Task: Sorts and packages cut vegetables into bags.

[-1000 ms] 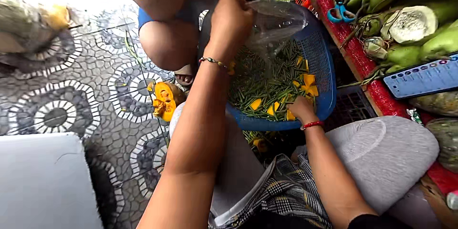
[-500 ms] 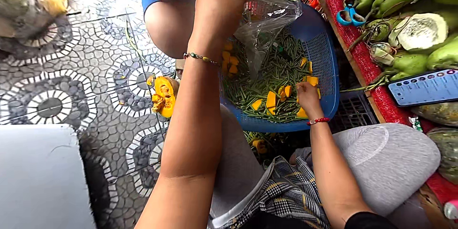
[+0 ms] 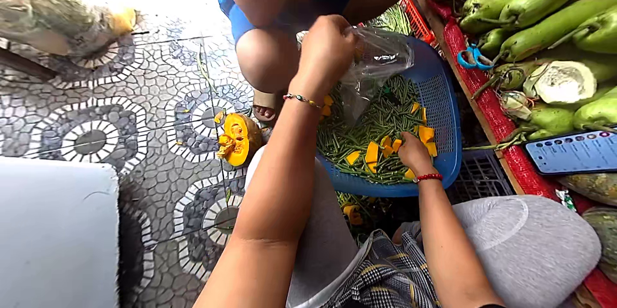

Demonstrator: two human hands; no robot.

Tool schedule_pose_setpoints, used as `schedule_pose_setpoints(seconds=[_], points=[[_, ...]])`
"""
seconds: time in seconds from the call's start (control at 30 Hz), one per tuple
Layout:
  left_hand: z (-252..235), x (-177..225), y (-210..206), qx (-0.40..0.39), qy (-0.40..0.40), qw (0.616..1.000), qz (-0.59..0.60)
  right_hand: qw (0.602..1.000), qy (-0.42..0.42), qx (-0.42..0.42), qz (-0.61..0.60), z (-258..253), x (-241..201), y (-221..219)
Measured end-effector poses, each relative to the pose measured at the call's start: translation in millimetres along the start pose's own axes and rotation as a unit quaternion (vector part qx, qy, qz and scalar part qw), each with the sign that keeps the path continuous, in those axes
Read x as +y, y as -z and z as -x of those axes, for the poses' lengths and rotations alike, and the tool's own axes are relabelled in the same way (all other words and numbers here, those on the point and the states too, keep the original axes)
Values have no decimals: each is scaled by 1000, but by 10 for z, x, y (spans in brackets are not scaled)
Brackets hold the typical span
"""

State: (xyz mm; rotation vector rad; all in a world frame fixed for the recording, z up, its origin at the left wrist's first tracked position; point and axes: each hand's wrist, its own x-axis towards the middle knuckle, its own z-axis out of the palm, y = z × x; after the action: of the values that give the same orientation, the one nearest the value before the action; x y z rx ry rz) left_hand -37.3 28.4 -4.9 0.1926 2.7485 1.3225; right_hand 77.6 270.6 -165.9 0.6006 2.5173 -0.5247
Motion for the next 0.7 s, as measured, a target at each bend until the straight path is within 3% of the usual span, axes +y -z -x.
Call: schedule_pose_setpoints(seconds=[0.2, 0.33, 0.43, 0.57, 0.7], points=[[47, 70, -129, -33, -21, 999, -32, 999, 42, -17, -21, -128, 31, -20], [78, 39, -93, -36, 1, 999, -38, 999, 33, -20, 39, -64, -39, -243], [60, 0, 0, 21, 9, 1000, -7, 997, 4, -29, 70, 26, -37, -266], [86, -21, 100, 91, -1, 995, 36, 986, -33, -86, 138, 239, -185, 24], [156, 32, 101, 138, -47, 986, 78, 988, 90, -28, 124, 81, -674, 180]])
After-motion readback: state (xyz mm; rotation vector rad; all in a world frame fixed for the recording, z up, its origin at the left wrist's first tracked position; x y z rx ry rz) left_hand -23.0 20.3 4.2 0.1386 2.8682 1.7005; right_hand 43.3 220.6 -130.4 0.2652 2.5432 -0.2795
